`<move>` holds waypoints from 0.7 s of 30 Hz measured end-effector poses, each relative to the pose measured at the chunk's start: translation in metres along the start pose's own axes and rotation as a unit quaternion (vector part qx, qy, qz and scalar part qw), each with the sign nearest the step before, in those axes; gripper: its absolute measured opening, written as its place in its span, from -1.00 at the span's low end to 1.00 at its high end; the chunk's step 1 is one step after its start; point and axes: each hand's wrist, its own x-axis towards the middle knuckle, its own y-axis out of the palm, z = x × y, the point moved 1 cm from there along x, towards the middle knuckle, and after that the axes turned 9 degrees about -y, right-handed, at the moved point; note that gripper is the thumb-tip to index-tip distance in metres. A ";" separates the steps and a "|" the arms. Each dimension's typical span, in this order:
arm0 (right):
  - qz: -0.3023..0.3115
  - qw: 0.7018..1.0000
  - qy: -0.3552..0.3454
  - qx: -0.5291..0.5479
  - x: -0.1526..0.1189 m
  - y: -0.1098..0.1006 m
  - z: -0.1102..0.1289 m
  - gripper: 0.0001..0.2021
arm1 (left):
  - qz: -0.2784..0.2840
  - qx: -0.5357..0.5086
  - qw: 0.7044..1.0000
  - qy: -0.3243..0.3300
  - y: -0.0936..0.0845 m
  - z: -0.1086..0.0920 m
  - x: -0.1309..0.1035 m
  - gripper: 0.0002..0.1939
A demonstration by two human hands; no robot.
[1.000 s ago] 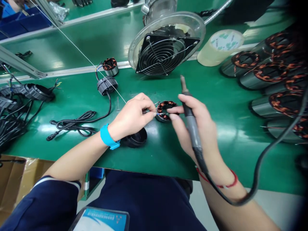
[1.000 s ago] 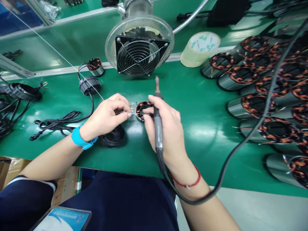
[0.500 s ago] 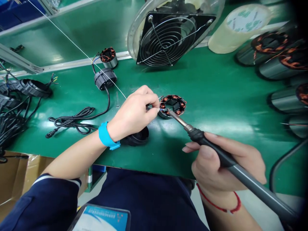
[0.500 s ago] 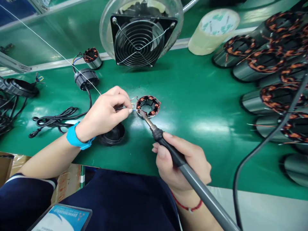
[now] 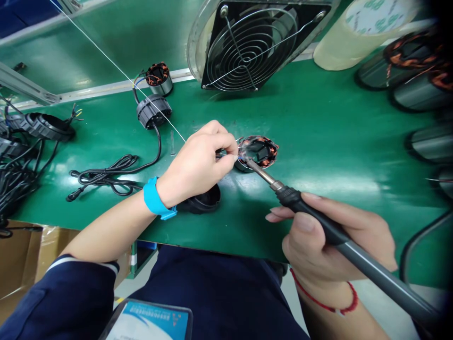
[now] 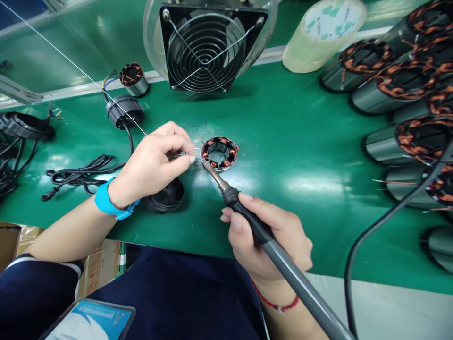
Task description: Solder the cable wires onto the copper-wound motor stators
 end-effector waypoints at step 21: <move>0.219 0.975 0.029 -0.002 0.050 0.008 -0.006 -0.65 | -0.007 -0.005 1.000 0.017 0.000 0.002 0.000 -0.85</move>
